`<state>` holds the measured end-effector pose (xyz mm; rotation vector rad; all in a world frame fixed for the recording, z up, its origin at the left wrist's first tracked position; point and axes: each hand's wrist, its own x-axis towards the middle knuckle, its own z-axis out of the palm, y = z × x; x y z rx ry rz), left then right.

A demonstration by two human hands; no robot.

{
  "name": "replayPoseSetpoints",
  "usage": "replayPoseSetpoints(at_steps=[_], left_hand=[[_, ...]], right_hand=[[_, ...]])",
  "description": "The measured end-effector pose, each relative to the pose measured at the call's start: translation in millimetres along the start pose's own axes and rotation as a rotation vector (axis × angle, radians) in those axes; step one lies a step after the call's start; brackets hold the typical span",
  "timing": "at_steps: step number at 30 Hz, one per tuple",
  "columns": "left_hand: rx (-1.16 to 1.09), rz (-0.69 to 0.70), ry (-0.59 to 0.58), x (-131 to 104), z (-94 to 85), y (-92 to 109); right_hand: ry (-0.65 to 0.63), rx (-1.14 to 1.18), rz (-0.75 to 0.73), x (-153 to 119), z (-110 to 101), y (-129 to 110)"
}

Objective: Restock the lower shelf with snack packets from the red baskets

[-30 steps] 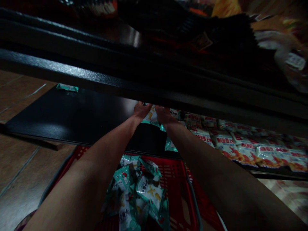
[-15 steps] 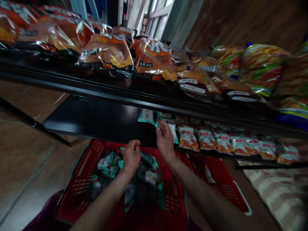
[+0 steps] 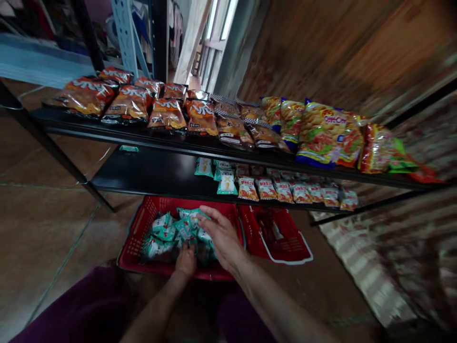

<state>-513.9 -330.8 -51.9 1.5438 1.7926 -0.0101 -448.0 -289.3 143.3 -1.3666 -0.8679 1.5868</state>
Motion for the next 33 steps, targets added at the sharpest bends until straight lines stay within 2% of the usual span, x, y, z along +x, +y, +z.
replayPoseSetpoints(at_steps=[3,8,13,17,19,21,23,25,28,31,33], left_hand=[[-0.015,-0.055,0.051,2,1.6,-5],[-0.038,-0.102,0.095,1,-3.5,-11],[-0.177,-0.141,0.174,-5,-21.8,-10],[-0.454,-0.211,0.181,-20,-48.9,-7],[-0.736,-0.250,0.159,-34,-67.8,-3],[-1.033,-0.273,0.198,-52,-90.1,2],[-1.284,-0.198,0.193,-73,-113.2,8],[-1.421,-0.091,0.205,-94,-132.6,15],[-1.497,0.003,0.267,-117,-148.5,24],[-1.501,0.038,0.257,-124,-150.5,27],[-1.488,0.029,0.225,-123,-149.1,27]], right_hand=[[0.028,0.092,0.040,-5,-2,10],[0.076,0.152,0.180,9,-15,16],[0.084,0.174,0.098,20,-24,1],[0.114,0.199,0.041,25,-32,-4],[0.151,0.203,0.013,27,-36,-1],[0.185,0.194,-0.012,28,-39,3],[0.216,0.187,-0.029,28,-42,6],[0.232,0.192,-0.015,25,-44,7],[0.161,0.221,0.098,18,-46,4],[-0.017,0.270,0.222,11,-46,-3],[-0.092,0.305,0.237,10,-45,-7]])
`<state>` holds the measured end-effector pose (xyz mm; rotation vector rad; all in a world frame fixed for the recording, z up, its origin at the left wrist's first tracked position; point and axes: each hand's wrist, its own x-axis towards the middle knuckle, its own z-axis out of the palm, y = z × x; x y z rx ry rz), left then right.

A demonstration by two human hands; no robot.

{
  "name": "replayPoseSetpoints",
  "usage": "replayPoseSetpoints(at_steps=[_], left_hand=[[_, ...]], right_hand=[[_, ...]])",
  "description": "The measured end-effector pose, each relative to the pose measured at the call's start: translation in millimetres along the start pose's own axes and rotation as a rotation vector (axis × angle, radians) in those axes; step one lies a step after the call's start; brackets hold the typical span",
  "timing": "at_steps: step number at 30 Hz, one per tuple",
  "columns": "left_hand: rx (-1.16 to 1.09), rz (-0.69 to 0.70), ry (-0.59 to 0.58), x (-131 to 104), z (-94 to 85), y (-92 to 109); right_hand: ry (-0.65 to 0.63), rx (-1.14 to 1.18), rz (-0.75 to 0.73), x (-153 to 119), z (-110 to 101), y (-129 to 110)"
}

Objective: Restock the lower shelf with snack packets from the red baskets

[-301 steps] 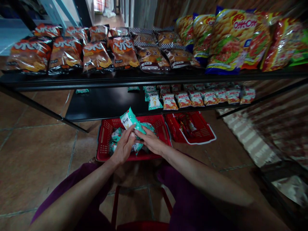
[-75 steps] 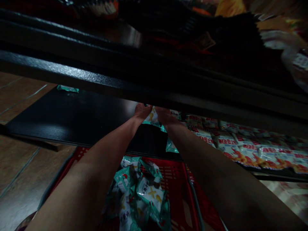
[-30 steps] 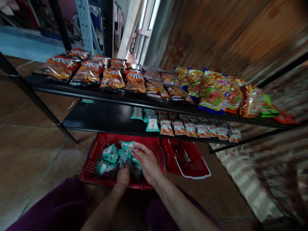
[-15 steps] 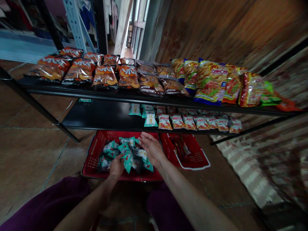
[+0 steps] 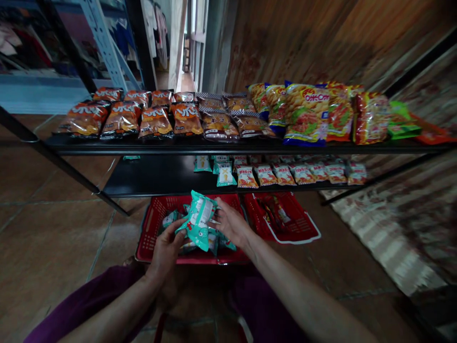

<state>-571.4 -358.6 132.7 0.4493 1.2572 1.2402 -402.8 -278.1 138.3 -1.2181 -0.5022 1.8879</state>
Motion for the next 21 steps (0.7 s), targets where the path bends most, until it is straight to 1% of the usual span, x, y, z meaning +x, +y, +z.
replayPoseSetpoints(at_steps=[1,3,6,8,9,11,13,16,18,21], left_hand=[[0.005,-0.003,-0.003,2,0.1,-1],[0.019,0.017,-0.002,6,0.5,-1],[0.058,0.021,-0.009,13,1.8,0],[0.077,0.016,-0.005,18,2.3,1],[0.084,0.025,0.001,21,2.2,1],[0.101,0.059,0.012,25,1.0,2],[0.138,0.075,0.016,28,-1.1,3],[0.201,0.046,0.015,29,-4.2,6],[0.219,0.037,0.009,27,-4.9,10],[0.203,0.072,-0.014,24,-3.8,16]], right_hand=[[-0.010,0.009,-0.005,1,1,-1],[0.012,0.004,-0.022,5,1,-2],[0.108,-0.022,-0.028,13,0,0],[0.171,-0.029,-0.059,18,-2,3],[0.183,-0.038,-0.083,20,-3,4],[0.163,-0.080,-0.131,23,-5,7],[0.116,-0.138,-0.166,26,-8,10],[0.060,-0.220,-0.187,32,-12,15],[0.050,-0.273,-0.179,35,-13,18],[0.051,-0.372,-0.182,38,-14,22]])
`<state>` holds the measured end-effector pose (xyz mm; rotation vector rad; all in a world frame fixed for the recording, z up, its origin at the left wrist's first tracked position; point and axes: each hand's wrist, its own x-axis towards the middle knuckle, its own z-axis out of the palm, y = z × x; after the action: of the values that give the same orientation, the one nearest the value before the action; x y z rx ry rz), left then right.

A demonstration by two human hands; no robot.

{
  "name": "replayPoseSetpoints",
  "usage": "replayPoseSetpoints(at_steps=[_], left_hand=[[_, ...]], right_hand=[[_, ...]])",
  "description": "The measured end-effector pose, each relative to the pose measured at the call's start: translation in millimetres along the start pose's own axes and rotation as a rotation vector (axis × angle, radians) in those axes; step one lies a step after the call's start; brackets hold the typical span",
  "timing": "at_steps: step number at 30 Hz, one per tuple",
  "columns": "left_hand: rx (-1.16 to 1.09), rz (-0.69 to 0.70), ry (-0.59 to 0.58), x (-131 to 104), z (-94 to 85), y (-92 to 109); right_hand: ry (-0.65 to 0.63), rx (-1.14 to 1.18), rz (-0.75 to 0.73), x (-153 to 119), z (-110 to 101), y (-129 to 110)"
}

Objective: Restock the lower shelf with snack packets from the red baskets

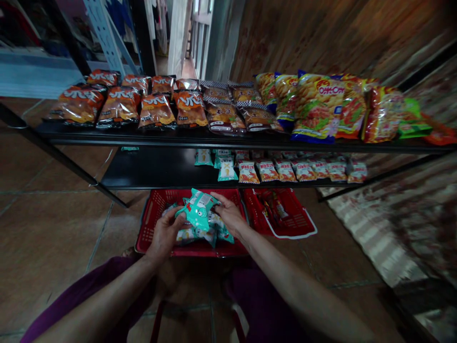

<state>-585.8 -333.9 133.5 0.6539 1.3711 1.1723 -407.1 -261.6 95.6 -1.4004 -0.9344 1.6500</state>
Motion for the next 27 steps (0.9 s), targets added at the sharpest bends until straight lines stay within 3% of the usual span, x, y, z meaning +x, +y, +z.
replayPoseSetpoints(at_steps=[5,9,19,27], left_hand=[[0.033,0.024,-0.053,3,-3.1,13],[0.042,0.029,0.021,18,-12.7,23],[-0.009,-0.027,0.128,38,-32.2,24],[0.170,0.024,0.171,40,-42.0,22]], right_hand=[[-0.080,-0.179,-0.079,1,2,4],[-0.140,-0.229,-0.069,1,5,9],[-0.183,-0.103,0.119,-12,19,10],[-0.154,-0.105,0.128,-21,21,8]])
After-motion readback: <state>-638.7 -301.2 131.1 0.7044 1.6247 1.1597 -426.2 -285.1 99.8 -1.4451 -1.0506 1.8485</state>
